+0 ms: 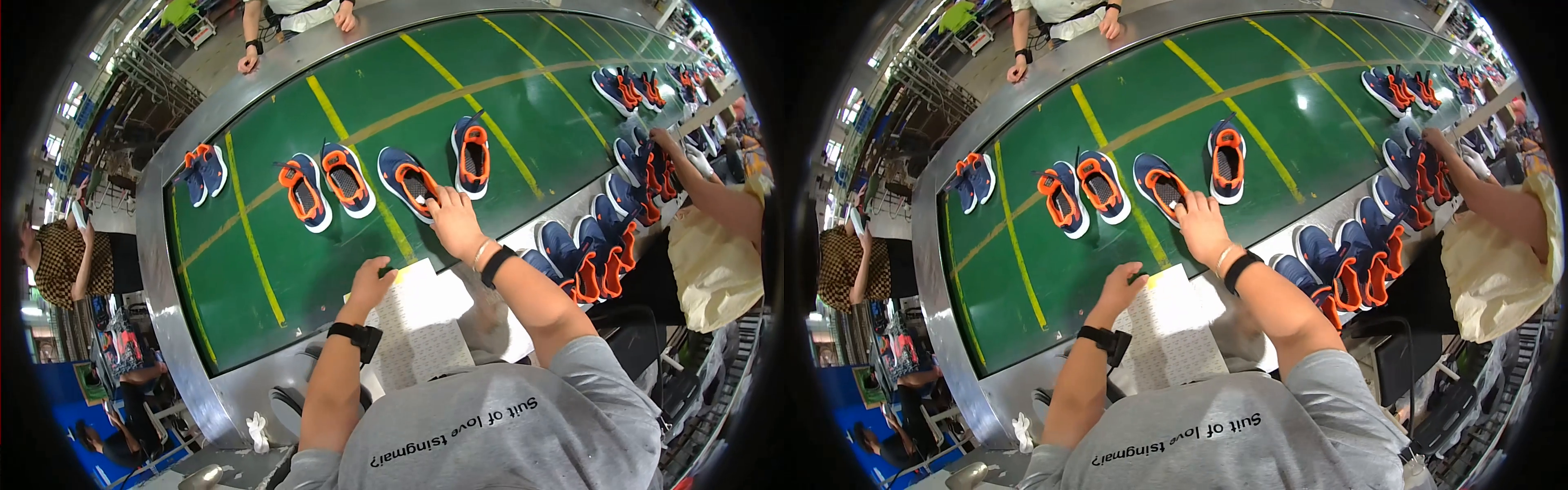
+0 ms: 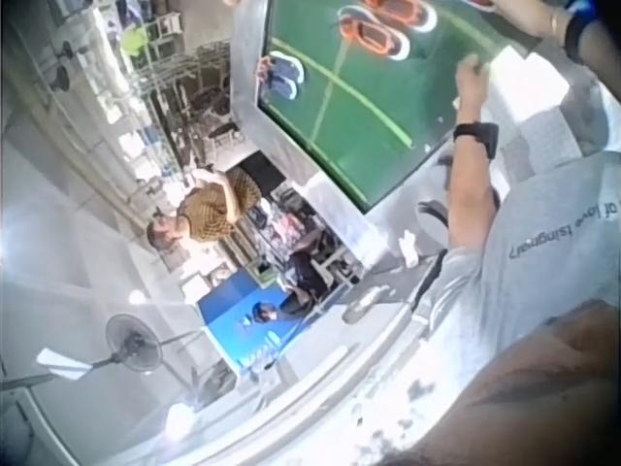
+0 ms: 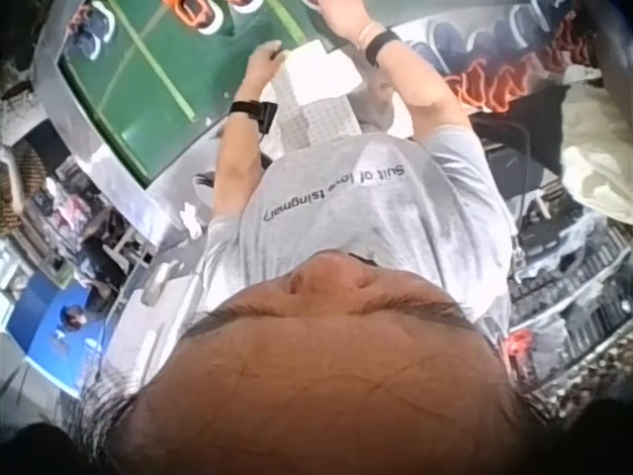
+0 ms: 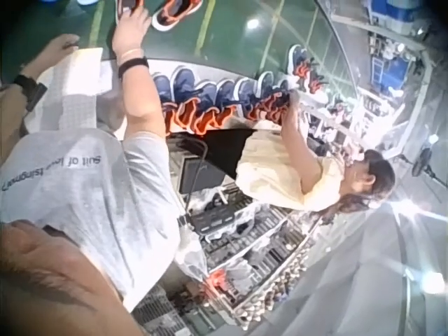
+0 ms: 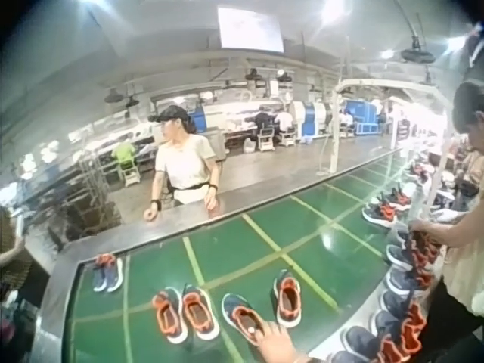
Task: Inspecting shoes on a conveyor belt, checking insoles, and recording data in a footwear manufacturing facility.
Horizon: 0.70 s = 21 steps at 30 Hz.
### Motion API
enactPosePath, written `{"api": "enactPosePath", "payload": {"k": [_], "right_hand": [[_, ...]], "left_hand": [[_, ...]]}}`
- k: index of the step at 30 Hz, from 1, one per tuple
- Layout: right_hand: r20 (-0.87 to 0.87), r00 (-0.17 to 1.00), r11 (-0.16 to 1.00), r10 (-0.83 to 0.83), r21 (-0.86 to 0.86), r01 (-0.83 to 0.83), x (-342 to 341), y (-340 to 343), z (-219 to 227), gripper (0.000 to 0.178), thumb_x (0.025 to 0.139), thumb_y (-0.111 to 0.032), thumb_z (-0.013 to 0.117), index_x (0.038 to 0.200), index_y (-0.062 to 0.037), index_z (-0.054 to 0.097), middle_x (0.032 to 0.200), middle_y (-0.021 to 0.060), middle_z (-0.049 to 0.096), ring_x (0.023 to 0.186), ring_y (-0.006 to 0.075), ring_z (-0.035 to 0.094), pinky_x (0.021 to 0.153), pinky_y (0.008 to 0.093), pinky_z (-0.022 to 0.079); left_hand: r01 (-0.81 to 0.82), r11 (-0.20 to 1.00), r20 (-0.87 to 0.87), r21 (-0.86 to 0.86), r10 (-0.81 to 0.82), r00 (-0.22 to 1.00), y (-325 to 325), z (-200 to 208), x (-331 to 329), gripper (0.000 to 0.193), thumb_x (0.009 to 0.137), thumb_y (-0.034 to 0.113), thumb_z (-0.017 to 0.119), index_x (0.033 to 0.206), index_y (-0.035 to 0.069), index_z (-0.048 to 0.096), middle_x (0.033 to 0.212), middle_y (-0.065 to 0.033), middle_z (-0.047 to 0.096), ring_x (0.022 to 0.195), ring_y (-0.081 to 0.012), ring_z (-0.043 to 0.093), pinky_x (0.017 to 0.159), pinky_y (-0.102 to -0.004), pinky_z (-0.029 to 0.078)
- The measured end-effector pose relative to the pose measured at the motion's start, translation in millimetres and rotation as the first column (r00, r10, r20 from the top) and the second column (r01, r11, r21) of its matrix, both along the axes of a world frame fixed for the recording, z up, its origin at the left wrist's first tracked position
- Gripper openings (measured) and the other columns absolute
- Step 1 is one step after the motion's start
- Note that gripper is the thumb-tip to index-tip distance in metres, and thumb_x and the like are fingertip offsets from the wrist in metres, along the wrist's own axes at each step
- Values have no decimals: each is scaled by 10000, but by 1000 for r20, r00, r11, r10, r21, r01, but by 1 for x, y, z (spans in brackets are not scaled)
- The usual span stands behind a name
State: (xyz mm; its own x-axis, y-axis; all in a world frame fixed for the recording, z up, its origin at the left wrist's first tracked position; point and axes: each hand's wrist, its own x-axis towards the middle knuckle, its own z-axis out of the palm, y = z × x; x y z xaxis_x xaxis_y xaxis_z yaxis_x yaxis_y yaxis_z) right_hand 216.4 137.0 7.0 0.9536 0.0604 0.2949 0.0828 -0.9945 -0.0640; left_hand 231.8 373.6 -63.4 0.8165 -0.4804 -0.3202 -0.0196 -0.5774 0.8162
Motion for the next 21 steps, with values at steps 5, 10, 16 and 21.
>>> {"api": "enactPosePath", "payload": {"k": [5,10,16,21], "right_hand": [[-370,891,945,262,286,-159,-29,19,-4,296,722,-136,598,999,-45,546,1002,155,526,952,294,499,817,370,407],[-515,841,851,167,506,141,-47,33,-32,297,738,-131,616,1006,-15,564,988,152,560,969,338,520,843,387,429],[-555,755,556,349,771,309,-45,34,-19,315,714,-90,646,1009,-14,568,940,149,573,892,309,552,782,356,452],[-370,869,715,329,699,27,-52,34,-7,273,714,-87,645,976,-33,591,920,140,587,891,302,544,808,373,425]], "left_hand": [[55,938,328,341,-174,928,-26,4,-9,378,723,247,679,1039,65,576,904,-106,579,849,-264,547,744,-351,451],[186,942,-4,279,-192,981,-27,8,-2,400,666,286,710,975,75,570,971,-122,572,904,-317,544,799,-361,449],[226,966,-211,124,-197,957,-19,17,0,357,670,183,733,952,0,611,792,-93,625,751,-178,589,675,-283,476],[228,973,-309,-41,-229,923,-11,16,5,286,711,160,705,918,-23,631,794,-80,648,703,-125,590,652,-255,472]]}}
